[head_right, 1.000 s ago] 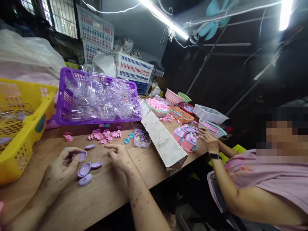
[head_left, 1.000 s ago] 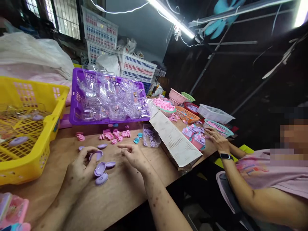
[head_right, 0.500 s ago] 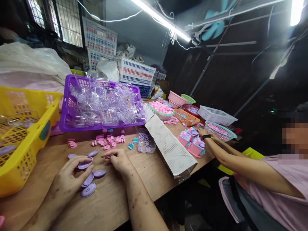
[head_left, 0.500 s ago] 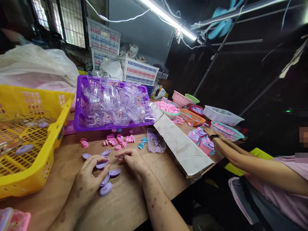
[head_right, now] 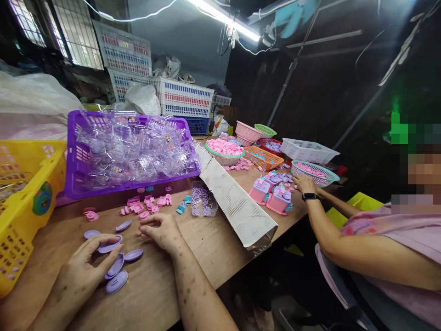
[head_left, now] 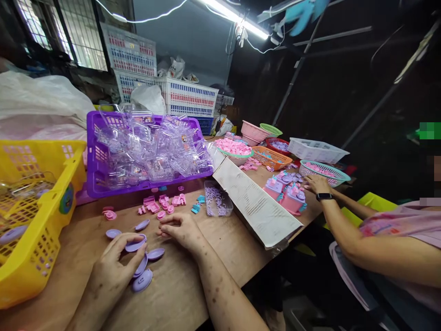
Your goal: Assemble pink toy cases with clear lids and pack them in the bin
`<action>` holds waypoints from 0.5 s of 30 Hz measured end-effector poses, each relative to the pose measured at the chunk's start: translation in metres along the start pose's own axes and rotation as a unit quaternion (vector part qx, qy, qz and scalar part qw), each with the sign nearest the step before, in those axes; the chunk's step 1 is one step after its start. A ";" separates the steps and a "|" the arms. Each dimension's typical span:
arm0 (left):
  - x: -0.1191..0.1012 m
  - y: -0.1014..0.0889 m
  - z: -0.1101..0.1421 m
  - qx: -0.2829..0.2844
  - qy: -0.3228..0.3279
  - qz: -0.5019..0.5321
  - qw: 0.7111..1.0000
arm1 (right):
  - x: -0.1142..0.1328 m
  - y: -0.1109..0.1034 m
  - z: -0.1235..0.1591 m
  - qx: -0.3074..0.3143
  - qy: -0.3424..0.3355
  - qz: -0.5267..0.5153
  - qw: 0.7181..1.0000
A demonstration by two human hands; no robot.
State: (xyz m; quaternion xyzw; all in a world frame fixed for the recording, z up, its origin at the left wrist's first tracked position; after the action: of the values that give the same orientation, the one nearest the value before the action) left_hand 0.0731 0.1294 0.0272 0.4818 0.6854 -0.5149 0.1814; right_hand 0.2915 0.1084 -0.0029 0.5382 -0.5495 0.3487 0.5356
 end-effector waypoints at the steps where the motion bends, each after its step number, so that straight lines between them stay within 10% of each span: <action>1: 0.001 0.000 0.000 0.002 -0.004 -0.004 1.000 | 0.000 -0.001 0.000 -0.006 -0.003 0.003 1.000; 15: -0.003 0.000 0.008 0.050 -0.042 0.053 0.996 | 0.030 0.005 0.011 0.057 -0.086 0.020 0.994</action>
State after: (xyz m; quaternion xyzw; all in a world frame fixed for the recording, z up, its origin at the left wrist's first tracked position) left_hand 0.0721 0.1213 0.0263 0.5042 0.6239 -0.5580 0.2125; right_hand 0.2893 0.0921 0.0246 0.5849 -0.5830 0.3424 0.4480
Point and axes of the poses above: each hand's wrist, its own z-axis away from the middle knuckle, its own y-axis out of the palm, x = y × z, the point moved 2 cm from there along -z, towards the middle knuckle, and after that the axes turned 14 degrees about -y, right-handed, at the moved point
